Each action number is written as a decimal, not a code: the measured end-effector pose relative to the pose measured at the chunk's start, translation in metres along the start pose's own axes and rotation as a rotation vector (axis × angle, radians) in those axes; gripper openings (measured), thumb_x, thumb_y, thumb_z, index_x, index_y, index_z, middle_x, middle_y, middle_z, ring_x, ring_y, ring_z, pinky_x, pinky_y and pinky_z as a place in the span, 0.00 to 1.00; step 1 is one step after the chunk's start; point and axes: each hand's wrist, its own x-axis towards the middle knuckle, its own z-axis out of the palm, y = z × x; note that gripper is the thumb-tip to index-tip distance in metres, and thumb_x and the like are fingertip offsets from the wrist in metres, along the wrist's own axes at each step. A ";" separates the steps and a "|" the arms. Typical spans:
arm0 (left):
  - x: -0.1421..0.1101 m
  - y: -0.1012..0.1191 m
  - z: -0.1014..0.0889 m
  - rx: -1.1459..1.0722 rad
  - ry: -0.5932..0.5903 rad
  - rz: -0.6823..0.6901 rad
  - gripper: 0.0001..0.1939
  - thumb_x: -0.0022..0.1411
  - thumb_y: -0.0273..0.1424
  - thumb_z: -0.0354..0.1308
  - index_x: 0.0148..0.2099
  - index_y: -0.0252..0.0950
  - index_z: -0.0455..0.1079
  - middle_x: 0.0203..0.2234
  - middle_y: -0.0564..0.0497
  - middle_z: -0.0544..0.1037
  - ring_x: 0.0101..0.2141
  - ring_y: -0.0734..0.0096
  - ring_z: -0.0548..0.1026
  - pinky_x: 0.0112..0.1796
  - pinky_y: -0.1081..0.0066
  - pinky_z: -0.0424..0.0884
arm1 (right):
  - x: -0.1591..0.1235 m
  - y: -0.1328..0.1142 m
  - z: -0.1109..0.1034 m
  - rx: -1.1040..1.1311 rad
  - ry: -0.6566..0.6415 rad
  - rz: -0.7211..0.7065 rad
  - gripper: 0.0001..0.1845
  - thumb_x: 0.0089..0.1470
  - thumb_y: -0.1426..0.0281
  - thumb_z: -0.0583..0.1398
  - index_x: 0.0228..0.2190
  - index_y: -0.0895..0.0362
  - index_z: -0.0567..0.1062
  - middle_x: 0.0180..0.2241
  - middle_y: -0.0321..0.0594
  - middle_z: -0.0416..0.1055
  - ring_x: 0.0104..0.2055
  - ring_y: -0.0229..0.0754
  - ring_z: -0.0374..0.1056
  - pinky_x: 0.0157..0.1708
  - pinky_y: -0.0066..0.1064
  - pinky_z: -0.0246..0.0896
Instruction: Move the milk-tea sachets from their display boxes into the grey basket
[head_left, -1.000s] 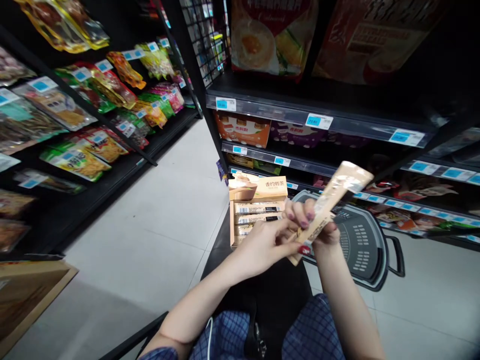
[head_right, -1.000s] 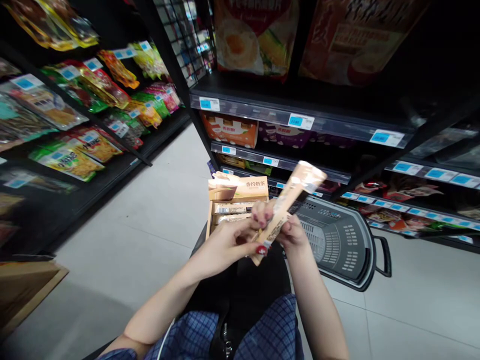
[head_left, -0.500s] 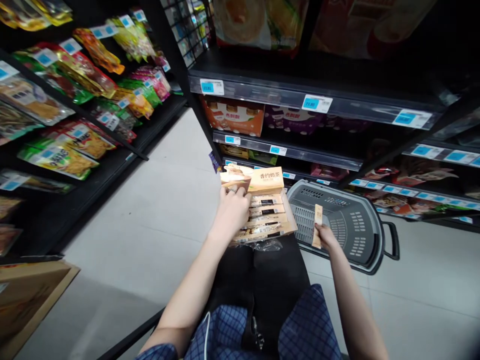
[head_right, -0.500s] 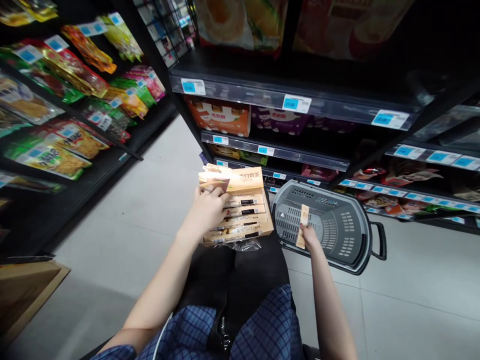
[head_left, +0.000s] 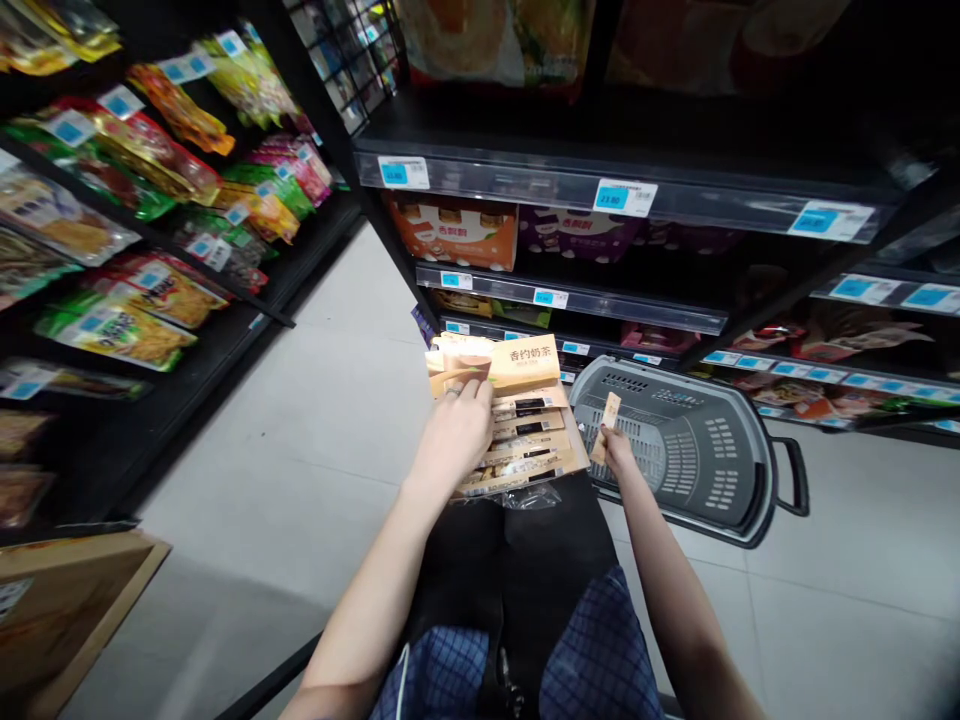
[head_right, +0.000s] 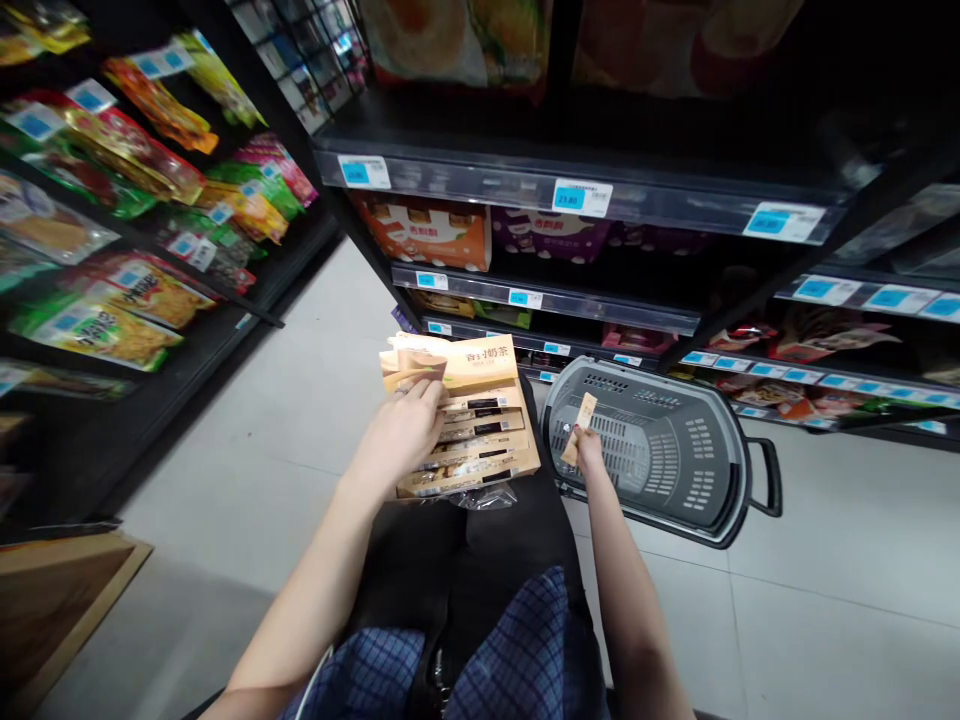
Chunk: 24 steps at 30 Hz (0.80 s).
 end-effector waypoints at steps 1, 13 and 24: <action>0.001 -0.002 -0.001 -0.049 -0.012 -0.009 0.11 0.62 0.24 0.44 0.44 0.29 0.64 0.40 0.39 0.72 0.44 0.52 0.70 0.41 0.61 0.67 | -0.003 -0.005 0.001 0.050 0.000 -0.005 0.14 0.53 0.63 0.61 0.26 0.60 0.67 0.19 0.28 0.63 0.19 0.29 0.60 0.22 0.23 0.61; -0.013 -0.017 -0.018 -0.520 -0.048 0.122 0.12 0.64 0.30 0.47 0.46 0.36 0.68 0.39 0.46 0.75 0.40 0.60 0.73 0.38 0.62 0.68 | -0.079 -0.106 -0.003 0.329 -0.095 -0.240 0.23 0.36 0.61 0.68 0.34 0.57 0.70 0.24 0.32 0.70 0.22 0.32 0.64 0.24 0.24 0.63; -0.023 0.032 -0.033 -1.998 -0.278 -0.035 0.19 0.52 0.36 0.64 0.41 0.35 0.61 0.19 0.59 0.68 0.15 0.79 0.68 0.20 0.73 0.74 | -0.192 -0.159 0.034 0.255 -0.485 -0.326 0.16 0.46 0.62 0.66 0.36 0.55 0.70 0.27 0.34 0.69 0.25 0.33 0.66 0.24 0.24 0.64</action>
